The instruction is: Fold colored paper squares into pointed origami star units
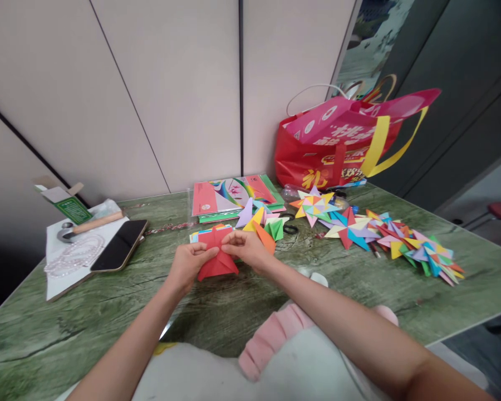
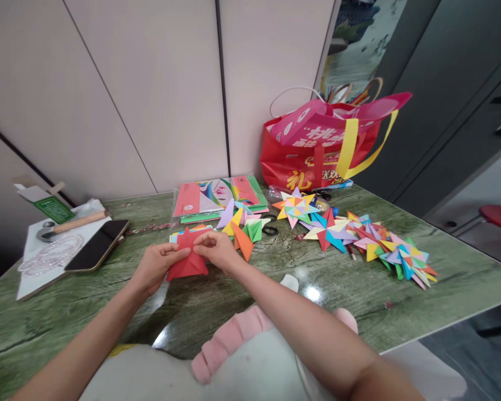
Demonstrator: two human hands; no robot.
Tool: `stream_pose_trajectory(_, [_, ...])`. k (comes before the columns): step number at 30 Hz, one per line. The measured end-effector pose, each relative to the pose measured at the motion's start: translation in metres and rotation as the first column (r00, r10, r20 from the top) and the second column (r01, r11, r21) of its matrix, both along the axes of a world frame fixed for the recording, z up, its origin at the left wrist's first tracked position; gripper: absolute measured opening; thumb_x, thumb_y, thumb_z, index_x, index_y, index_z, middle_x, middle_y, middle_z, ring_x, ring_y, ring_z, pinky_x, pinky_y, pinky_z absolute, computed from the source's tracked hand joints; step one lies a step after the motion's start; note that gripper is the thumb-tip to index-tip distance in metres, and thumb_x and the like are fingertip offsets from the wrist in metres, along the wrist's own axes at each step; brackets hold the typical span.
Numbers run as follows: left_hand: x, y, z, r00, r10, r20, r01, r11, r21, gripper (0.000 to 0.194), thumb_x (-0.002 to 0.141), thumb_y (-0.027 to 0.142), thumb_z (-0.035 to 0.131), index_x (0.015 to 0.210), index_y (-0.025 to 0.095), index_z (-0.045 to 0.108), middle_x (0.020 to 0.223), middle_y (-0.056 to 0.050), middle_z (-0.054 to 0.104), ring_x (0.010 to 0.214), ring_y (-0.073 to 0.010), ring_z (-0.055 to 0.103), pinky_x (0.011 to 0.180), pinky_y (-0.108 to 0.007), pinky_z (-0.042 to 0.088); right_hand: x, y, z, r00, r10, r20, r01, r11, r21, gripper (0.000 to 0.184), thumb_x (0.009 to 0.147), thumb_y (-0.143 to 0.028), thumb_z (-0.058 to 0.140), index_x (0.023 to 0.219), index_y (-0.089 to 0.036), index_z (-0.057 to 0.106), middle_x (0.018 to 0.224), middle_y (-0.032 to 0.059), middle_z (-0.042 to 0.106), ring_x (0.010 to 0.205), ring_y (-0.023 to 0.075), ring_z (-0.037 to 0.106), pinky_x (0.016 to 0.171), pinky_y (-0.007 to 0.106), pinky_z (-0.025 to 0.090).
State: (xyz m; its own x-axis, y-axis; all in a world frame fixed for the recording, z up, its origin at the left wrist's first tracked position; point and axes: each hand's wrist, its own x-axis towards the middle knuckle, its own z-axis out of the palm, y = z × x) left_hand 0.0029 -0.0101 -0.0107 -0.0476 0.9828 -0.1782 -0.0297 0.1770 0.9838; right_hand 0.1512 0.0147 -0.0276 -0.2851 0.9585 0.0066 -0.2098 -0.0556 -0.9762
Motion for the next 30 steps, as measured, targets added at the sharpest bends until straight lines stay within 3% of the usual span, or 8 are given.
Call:
stream_pose_trajectory(8, [0.0003,0.0026,-0.0003,0.993,0.091,0.071,-0.091,0.996,-0.016,0.03,0.041,0.027,0.081,0.057,0.011,0.06,0.053,-0.001,0.066,0.046,-0.0118,0.058,0.046,-0.02,0.043,0.0,-0.0008,0.0003,0.999,0.019,0.031,-0.019,1.0,-0.009,0.015,0.058,-0.013,0.059,0.07,-0.016,0.066,0.056,-0.0034,0.057,0.051,0.0072,0.048,0.051,0.021,0.042])
stream_pose_trajectory(13, [0.0003,0.0032,-0.0001,0.99,0.086,0.112,-0.085,0.996,-0.018,0.032,0.039,0.026,0.081,0.06,0.011,0.062,0.055,-0.002,0.067,0.048,-0.0132,0.06,0.05,-0.023,0.046,0.0001,-0.0017,0.0032,0.999,0.041,-0.002,-0.041,0.999,-0.032,0.019,0.057,-0.01,0.053,0.069,-0.017,0.067,0.06,-0.0026,0.06,0.055,0.0088,0.053,0.054,0.022,0.045])
stream_pose_trajectory(23, [0.0012,0.0023,0.0016,0.99,0.098,0.098,-0.101,0.995,0.026,0.035,0.039,0.026,0.082,0.063,0.01,0.063,0.057,-0.004,0.069,0.049,-0.014,0.062,0.051,-0.023,0.048,0.0014,0.0027,-0.005,0.996,0.089,-0.031,-0.088,0.995,0.055,0.02,0.055,-0.017,0.064,0.074,-0.015,0.065,0.068,-0.0005,0.064,0.065,0.0119,0.059,0.061,0.025,0.046])
stream_pose_trajectory(30, [-0.0019,0.0037,-0.0006,0.999,0.02,0.027,-0.023,0.991,0.131,0.029,0.047,0.026,0.079,0.067,0.01,0.066,0.06,-0.005,0.07,0.048,-0.013,0.061,0.05,-0.021,0.049,0.0013,0.0006,0.0002,0.995,0.053,-0.083,-0.048,0.997,0.058,0.026,0.05,-0.016,0.071,0.073,-0.015,0.06,0.066,-0.002,0.063,0.063,0.0098,0.059,0.064,0.024,0.046])
